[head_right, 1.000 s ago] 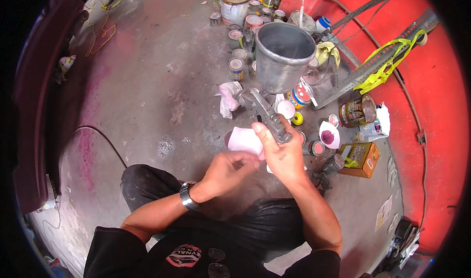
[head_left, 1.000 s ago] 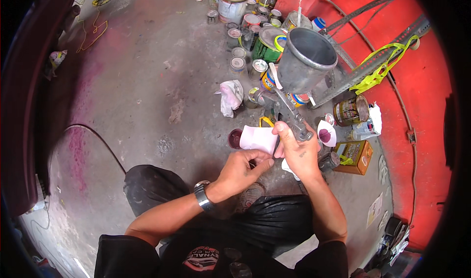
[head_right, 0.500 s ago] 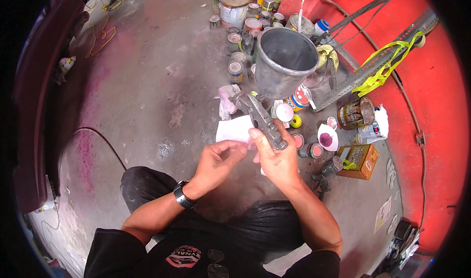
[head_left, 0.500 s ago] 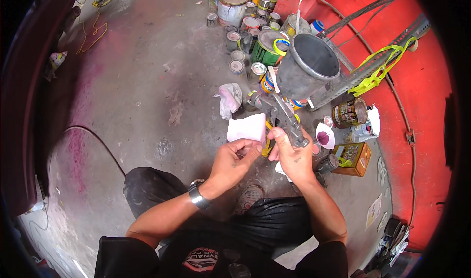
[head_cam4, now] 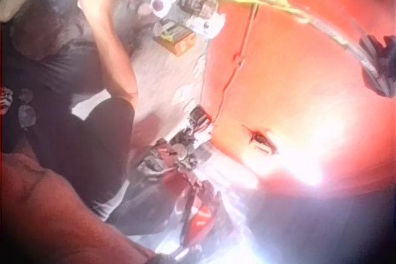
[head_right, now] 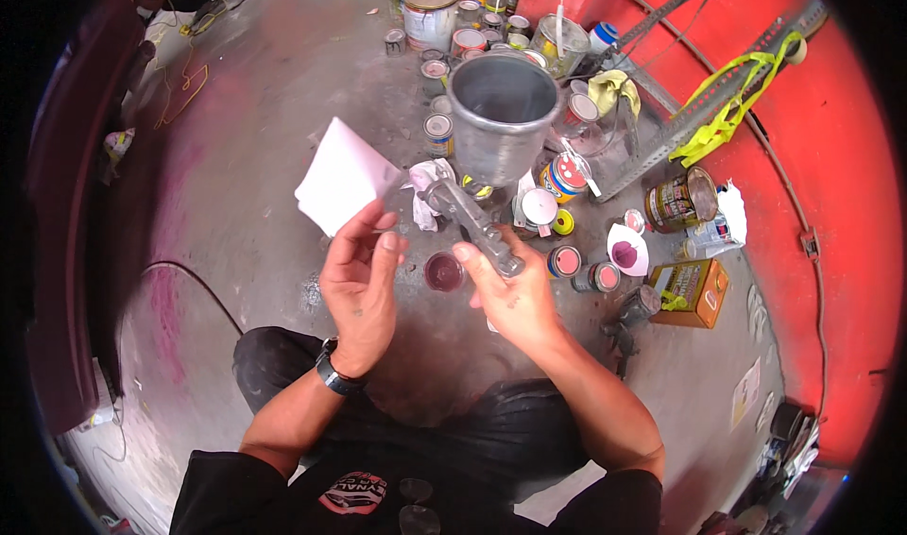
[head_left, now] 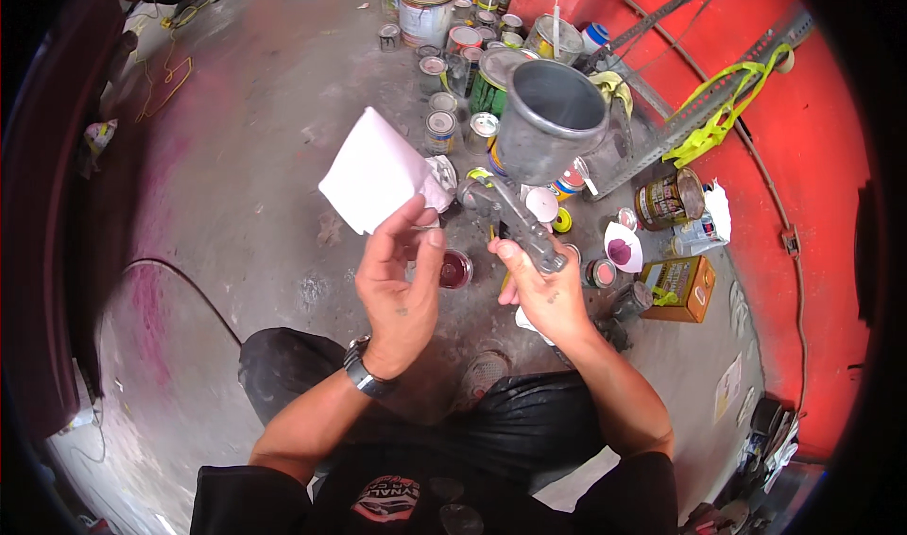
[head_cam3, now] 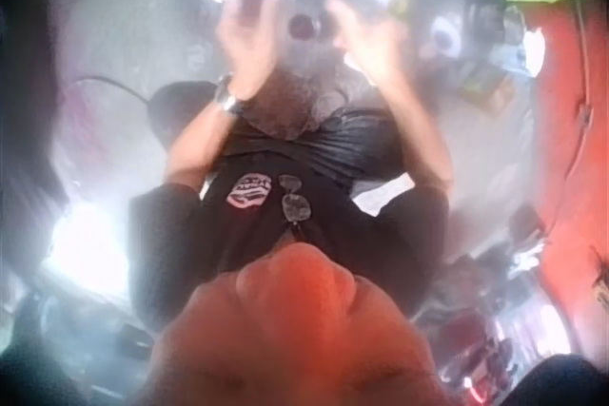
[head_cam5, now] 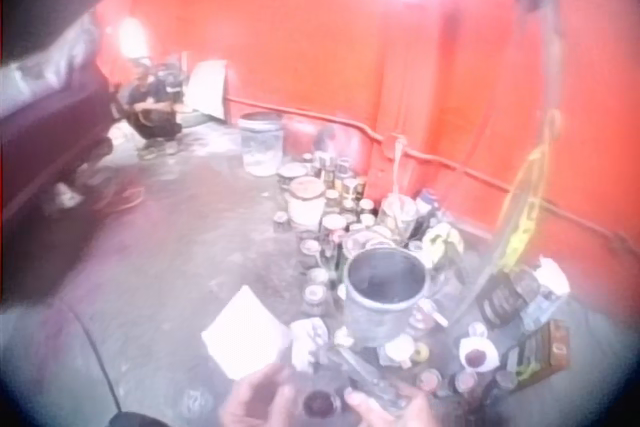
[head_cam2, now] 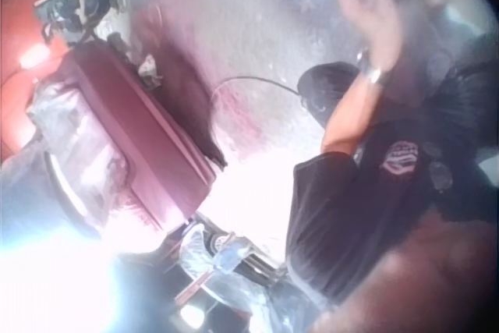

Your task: The person prepares paint for a spray gun by stirring the mixture with a stick, wiping the stick with a cloth, and then pouring the paint from a cup into the canister of the spray gun through a paper filter.

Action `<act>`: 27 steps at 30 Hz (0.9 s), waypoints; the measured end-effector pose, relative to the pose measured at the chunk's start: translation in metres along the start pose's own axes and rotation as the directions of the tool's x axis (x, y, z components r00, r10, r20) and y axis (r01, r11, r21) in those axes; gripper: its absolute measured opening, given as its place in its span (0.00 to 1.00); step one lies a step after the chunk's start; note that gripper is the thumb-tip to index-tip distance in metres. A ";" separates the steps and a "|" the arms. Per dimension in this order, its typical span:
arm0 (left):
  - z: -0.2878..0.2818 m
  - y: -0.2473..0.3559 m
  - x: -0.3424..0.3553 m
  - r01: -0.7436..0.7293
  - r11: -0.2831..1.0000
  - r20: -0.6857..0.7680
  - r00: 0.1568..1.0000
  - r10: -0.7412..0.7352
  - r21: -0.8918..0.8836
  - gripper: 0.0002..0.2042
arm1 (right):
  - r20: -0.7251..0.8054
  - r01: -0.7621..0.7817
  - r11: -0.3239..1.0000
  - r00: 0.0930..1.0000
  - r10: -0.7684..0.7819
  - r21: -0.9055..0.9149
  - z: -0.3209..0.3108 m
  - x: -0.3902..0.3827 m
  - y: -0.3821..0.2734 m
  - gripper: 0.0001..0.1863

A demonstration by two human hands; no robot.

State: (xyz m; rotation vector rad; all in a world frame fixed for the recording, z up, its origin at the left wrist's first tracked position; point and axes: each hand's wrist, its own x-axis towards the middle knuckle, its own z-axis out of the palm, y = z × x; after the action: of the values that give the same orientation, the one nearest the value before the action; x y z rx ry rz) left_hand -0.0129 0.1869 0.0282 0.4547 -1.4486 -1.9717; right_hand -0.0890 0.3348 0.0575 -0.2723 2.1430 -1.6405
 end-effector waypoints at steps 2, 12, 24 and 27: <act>0.003 0.005 0.003 -0.179 0.976 0.004 0.984 0.180 0.128 0.19 | 0.008 -0.064 0.998 0.998 0.064 -0.028 0.001 0.000 0.002 0.26; 0.003 0.018 0.014 -0.597 0.637 0.497 0.790 0.360 0.488 0.16 | 0.125 0.035 0.992 0.992 -0.019 -0.125 0.016 0.001 0.012 0.20; -0.005 0.020 0.021 -0.653 0.614 0.589 0.729 0.349 0.444 0.11 | 0.189 0.016 0.991 0.982 0.010 -0.135 0.017 0.002 0.014 0.17; -0.007 0.023 0.020 -0.623 0.635 0.606 0.741 0.290 0.457 0.11 | 0.208 -0.001 0.982 0.977 0.040 -0.187 0.016 0.003 0.017 0.17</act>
State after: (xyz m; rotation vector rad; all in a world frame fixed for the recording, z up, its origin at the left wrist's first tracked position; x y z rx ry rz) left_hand -0.0166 0.1643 0.0495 -0.1907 -2.2962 -1.1406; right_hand -0.0831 0.3240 0.0374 -0.4581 2.1287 -1.3350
